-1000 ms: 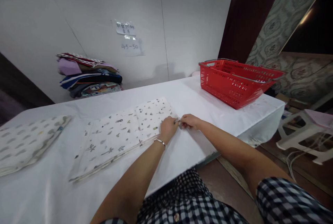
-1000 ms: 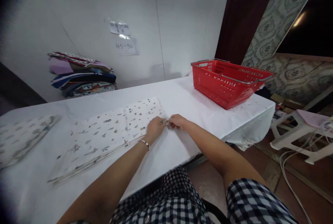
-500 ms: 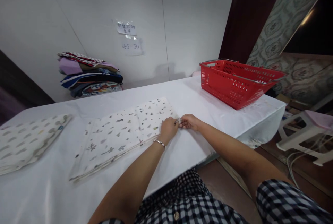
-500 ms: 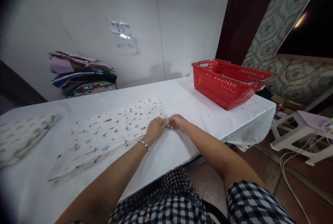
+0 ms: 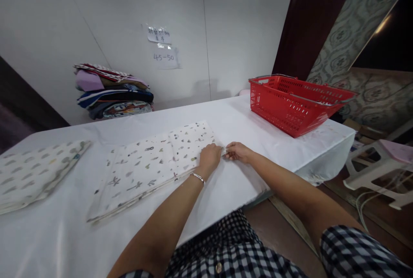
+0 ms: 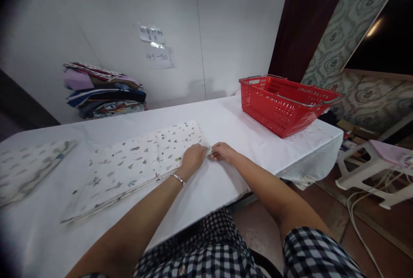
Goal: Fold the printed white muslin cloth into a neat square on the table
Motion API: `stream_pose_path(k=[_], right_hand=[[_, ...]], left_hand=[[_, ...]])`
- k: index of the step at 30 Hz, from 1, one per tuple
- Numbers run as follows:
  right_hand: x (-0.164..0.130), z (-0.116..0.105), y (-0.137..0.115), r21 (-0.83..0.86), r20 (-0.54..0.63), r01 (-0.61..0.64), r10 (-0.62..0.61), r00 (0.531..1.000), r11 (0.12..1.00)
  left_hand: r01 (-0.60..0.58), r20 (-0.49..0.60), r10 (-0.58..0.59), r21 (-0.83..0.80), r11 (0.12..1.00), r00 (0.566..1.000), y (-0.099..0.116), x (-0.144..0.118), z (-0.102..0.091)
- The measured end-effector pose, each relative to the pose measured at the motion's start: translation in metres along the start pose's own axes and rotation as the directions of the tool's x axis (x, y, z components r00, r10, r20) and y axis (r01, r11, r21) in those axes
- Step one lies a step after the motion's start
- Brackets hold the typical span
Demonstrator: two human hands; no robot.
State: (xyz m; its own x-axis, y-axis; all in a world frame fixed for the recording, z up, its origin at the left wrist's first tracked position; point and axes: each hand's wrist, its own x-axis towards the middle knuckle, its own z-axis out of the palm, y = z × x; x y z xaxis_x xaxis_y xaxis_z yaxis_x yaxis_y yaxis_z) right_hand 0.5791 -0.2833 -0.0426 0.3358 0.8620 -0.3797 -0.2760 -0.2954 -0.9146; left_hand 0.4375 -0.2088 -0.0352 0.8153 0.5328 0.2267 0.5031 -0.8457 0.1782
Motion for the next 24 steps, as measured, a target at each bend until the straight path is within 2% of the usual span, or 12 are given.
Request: stream_pose_path(k=[2, 7, 16, 20, 24], right_hand=[[-0.001, 0.000, 0.000, -0.005, 0.000, 0.008, -0.008, 1.000, 1.000], [-0.002, 0.003, 0.000, -0.035, -0.005, 0.021, -0.021, 1.000, 0.999], [-0.006, 0.006, 0.000, -0.190, -0.067, -0.015, 0.003, 0.998, 0.982], [-0.004, 0.002, 0.002, -0.367, -0.113, -0.025, -0.017, 0.993, 0.930], [0.001, -0.003, 0.007, -0.473, -0.110, 0.001, -0.061, 0.992, 0.881]], left_hand=[[-0.046, 0.026, 0.044, 0.048, 0.998, 0.999, 0.003, -0.001, 0.004], [-0.073, 0.031, 0.071, 0.058, 0.996, 0.997, 0.005, -0.001, 0.012], [-0.046, 0.017, 0.045, 0.069, 0.997, 0.999, 0.007, -0.013, 0.004], [-0.012, 0.040, 0.006, 0.144, 0.989, 0.999, -0.011, -0.032, -0.001], [-0.014, 0.041, 0.006, 0.207, 0.978, 0.999, -0.046, -0.067, -0.014]])
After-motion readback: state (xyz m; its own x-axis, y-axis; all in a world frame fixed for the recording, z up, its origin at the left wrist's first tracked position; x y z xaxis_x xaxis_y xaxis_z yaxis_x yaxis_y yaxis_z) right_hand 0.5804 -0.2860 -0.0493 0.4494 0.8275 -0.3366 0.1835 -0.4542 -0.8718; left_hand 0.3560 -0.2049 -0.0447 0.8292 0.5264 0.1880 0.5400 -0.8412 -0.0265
